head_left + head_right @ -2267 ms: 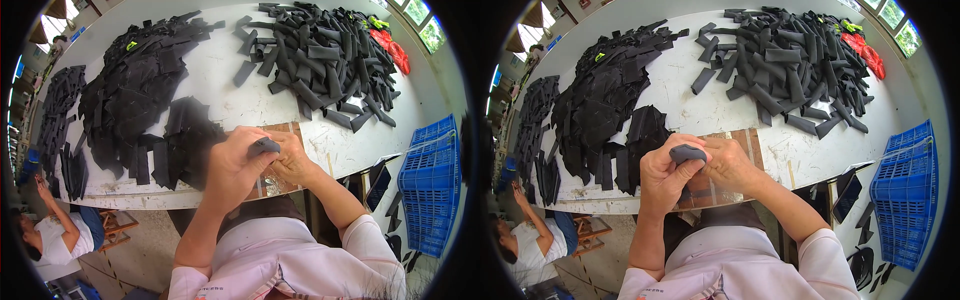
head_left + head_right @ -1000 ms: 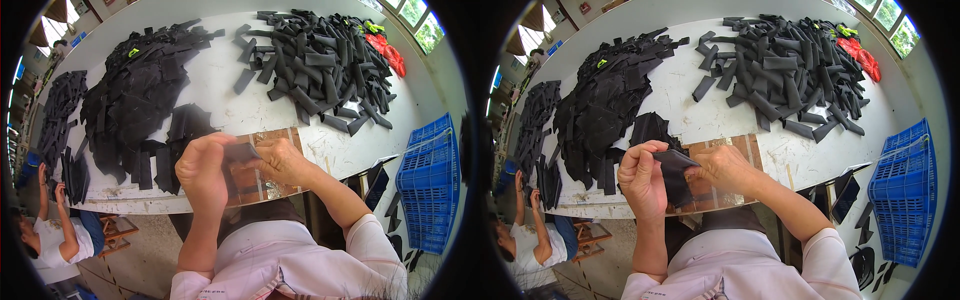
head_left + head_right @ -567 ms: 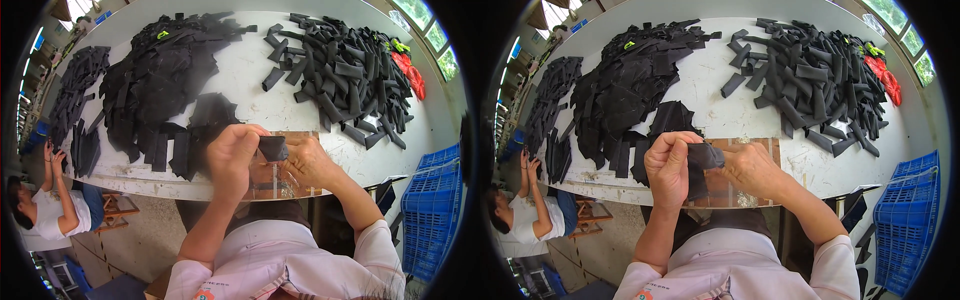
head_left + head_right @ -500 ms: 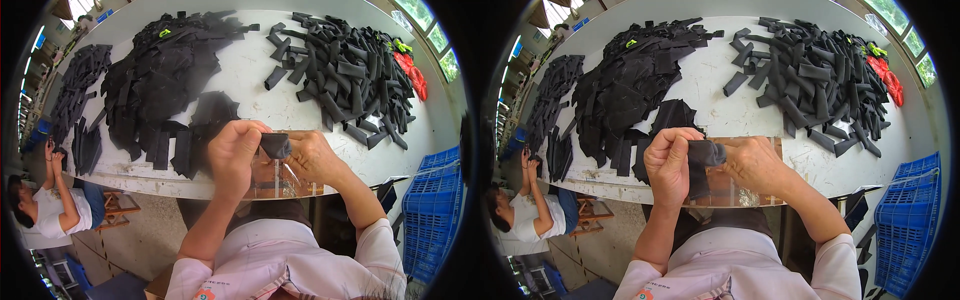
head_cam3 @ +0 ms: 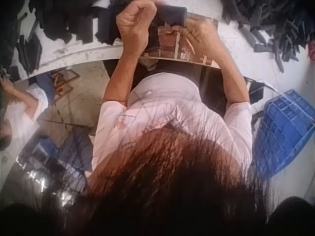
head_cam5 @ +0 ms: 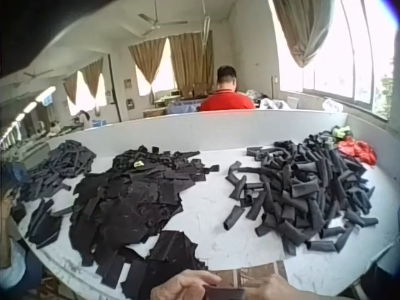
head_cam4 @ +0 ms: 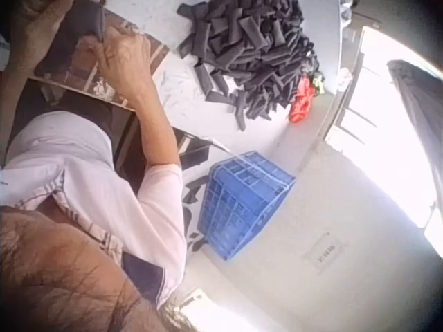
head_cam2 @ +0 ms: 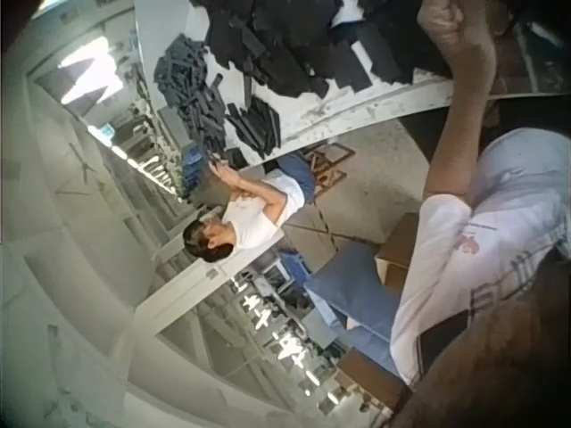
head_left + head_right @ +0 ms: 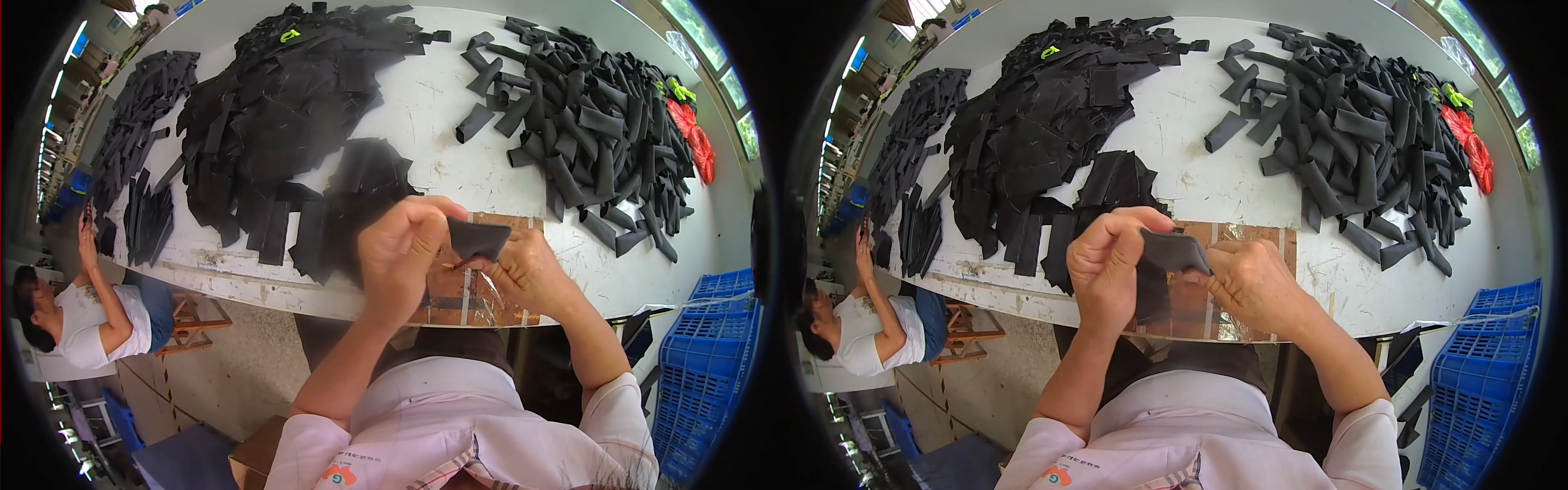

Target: Assembling or manipulating small black rubber/foam components at a workstation.

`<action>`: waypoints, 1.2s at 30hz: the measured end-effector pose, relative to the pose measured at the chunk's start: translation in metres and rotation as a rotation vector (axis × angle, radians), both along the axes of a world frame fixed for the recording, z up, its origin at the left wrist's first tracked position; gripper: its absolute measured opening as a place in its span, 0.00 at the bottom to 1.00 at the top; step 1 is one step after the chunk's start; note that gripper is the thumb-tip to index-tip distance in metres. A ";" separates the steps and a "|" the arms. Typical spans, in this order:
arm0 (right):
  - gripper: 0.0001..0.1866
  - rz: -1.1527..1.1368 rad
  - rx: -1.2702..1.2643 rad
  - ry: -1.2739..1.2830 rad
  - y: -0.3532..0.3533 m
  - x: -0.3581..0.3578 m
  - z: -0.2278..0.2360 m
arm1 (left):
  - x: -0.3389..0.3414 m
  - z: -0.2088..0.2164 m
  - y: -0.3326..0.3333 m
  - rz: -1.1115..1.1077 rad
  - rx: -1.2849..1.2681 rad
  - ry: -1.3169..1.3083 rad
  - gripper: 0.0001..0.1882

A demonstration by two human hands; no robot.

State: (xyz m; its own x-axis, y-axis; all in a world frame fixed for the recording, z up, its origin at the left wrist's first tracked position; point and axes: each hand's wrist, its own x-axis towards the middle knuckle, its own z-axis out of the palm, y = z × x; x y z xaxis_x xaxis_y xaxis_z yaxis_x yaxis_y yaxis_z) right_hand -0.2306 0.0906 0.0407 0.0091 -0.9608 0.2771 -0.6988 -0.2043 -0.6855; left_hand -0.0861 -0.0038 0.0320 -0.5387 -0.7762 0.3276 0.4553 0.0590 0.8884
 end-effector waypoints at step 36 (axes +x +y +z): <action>0.10 -0.051 0.208 -0.181 0.047 0.070 -0.015 | 0.051 -0.063 -0.117 0.626 -0.784 -0.826 0.03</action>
